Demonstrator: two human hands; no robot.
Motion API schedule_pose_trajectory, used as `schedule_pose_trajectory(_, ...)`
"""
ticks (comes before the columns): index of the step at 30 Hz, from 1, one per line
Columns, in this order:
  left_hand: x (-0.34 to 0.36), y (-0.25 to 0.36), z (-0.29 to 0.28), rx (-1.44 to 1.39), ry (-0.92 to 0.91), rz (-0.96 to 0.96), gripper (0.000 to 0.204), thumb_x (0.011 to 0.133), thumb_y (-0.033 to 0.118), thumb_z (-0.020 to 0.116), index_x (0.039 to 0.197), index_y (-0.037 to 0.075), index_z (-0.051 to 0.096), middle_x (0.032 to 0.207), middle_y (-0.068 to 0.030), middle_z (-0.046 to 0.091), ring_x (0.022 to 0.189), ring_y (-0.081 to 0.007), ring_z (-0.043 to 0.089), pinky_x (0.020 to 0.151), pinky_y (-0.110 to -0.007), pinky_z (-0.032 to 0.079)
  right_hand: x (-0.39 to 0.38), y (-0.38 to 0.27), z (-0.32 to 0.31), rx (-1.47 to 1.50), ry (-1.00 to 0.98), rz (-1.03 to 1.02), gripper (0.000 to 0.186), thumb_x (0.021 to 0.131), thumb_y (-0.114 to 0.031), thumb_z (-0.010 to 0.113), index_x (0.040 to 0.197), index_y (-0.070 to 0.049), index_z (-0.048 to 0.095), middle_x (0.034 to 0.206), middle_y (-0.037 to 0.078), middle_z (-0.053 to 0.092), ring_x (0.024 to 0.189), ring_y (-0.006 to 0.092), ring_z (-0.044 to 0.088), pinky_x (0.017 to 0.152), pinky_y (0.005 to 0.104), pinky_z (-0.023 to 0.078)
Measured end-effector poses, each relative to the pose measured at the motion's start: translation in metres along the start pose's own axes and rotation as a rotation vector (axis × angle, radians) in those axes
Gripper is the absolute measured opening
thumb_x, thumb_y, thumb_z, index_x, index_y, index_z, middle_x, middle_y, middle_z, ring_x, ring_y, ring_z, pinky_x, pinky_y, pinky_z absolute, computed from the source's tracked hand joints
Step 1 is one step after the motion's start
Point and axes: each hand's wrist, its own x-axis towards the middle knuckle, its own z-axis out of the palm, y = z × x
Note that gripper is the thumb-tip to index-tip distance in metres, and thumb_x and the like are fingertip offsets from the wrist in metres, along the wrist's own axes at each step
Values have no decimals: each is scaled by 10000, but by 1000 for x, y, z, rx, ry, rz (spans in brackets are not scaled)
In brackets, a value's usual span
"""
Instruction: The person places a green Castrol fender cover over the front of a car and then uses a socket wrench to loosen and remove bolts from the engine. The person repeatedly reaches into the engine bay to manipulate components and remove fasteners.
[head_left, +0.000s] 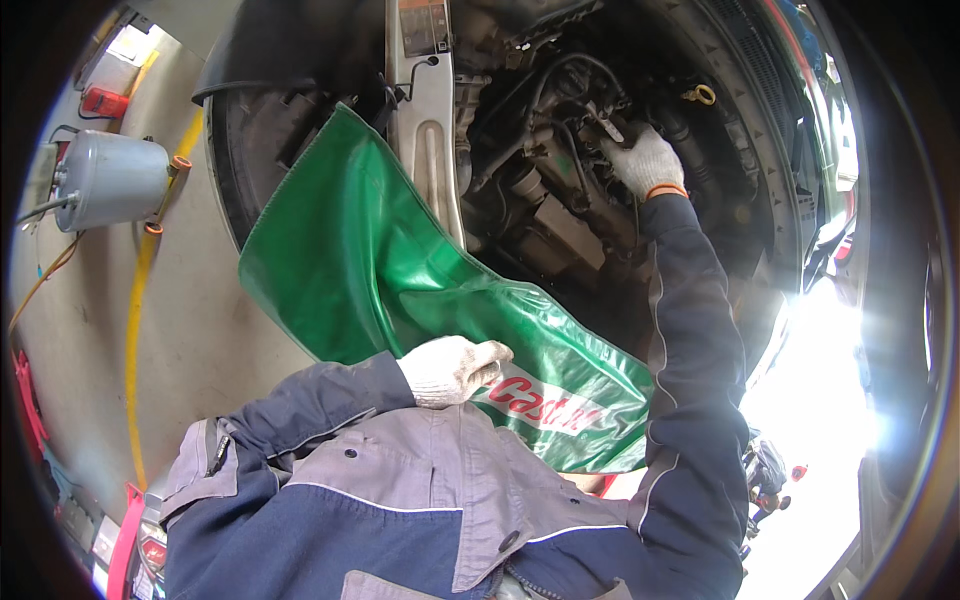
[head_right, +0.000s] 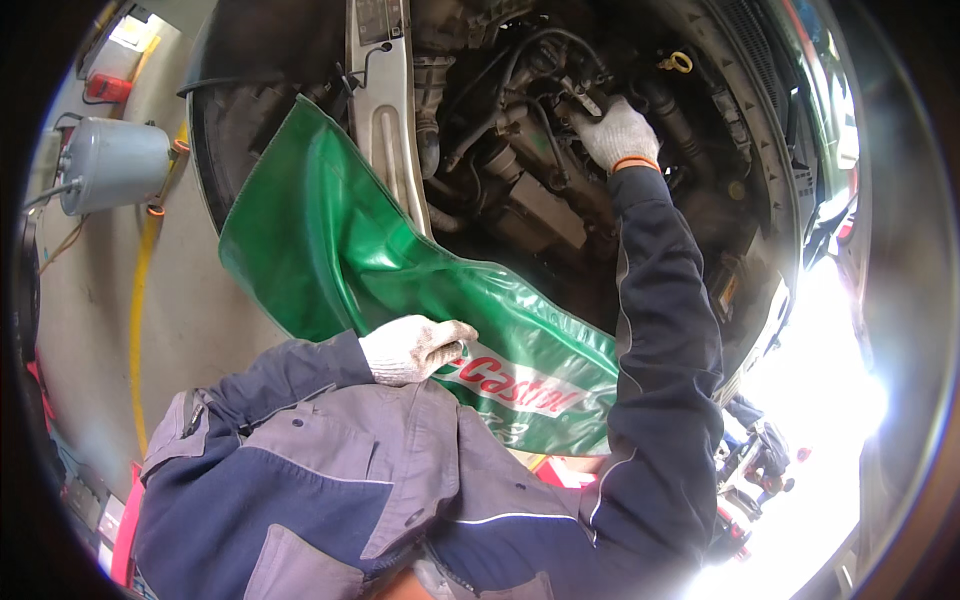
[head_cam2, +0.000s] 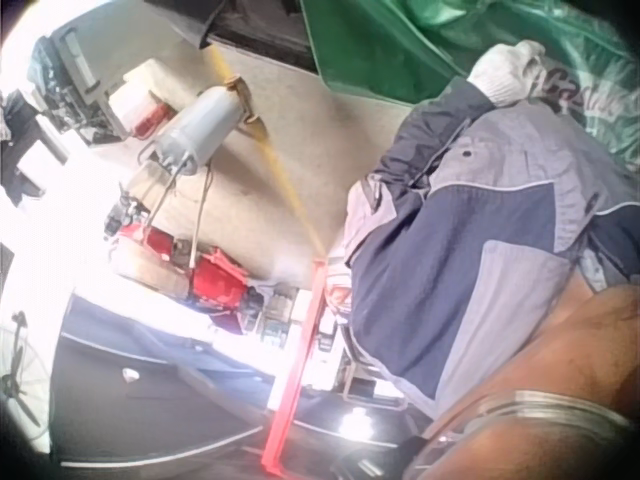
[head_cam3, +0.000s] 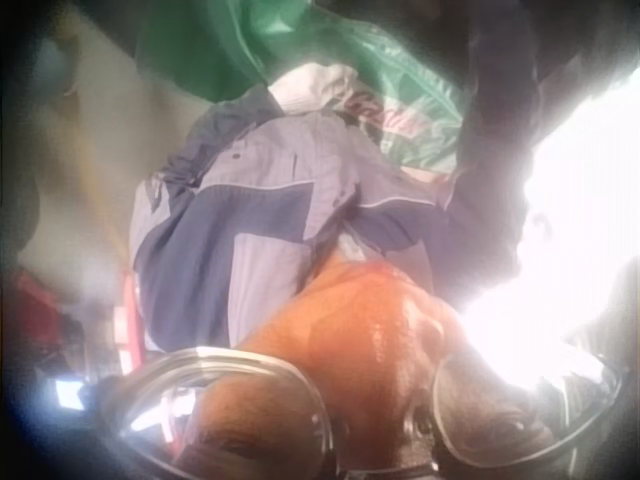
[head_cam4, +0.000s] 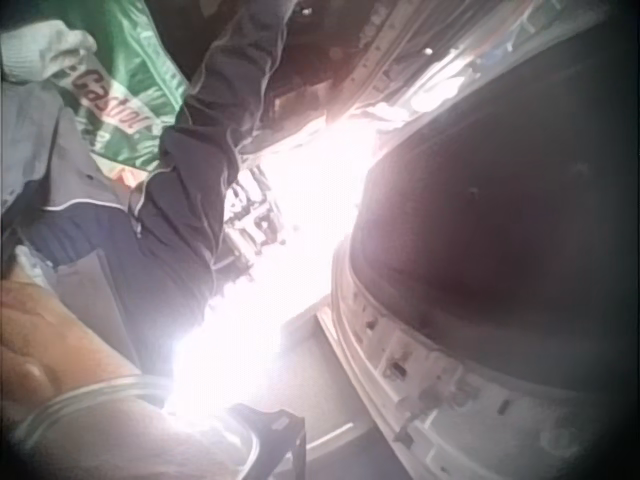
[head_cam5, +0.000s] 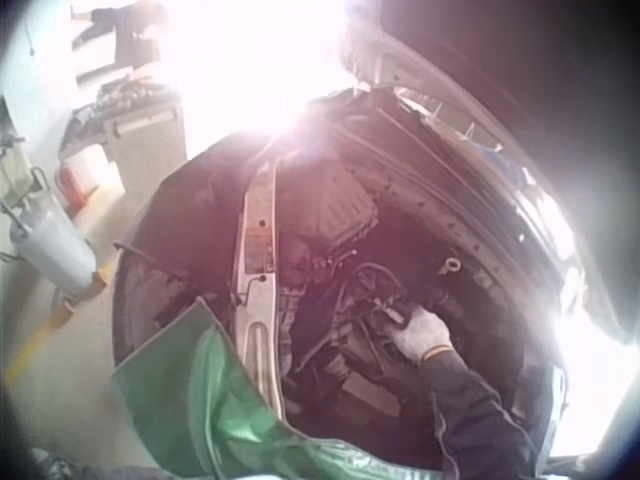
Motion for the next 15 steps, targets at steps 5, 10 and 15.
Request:
schedule_pose_trajectory(5, 1, 1, -3, -38, -1, 14, 356, 1134, 262, 618, 1405, 32, 615, 1020, -258, 788, 933, -461, 765, 813, -522, 606, -4, -8, -6, -44, -11, 43, 515, 1023, -493, 687, 1213, -25, 788, 1236, 306, 777, 1224, 479, 729, 1069, 537, 576)
schedule_pose_trajectory(10, 1, 0, -4, -70, -3, 9, 347, 1124, 235, 633, 1392, 14, 624, 1028, -265, 786, 931, -466, 763, 806, -520, 607, 0, -10, -5, 36, 12, 157, 529, 1018, -509, 695, 1215, -28, 791, 1243, 303, 777, 1226, 466, 734, 1068, 527, 579)
schedule_pose_trajectory(15, 2, -1, -4, -84, 6, 30, 354, 1118, 224, 640, 1402, 13, 626, 1031, -265, 786, 931, -466, 763, 807, -522, 607, 3, -4, 1, 65, 53, -34, 559, 1011, -531, 713, 1240, -29, 799, 1229, 306, 779, 1209, 479, 736, 1050, 550, 585)
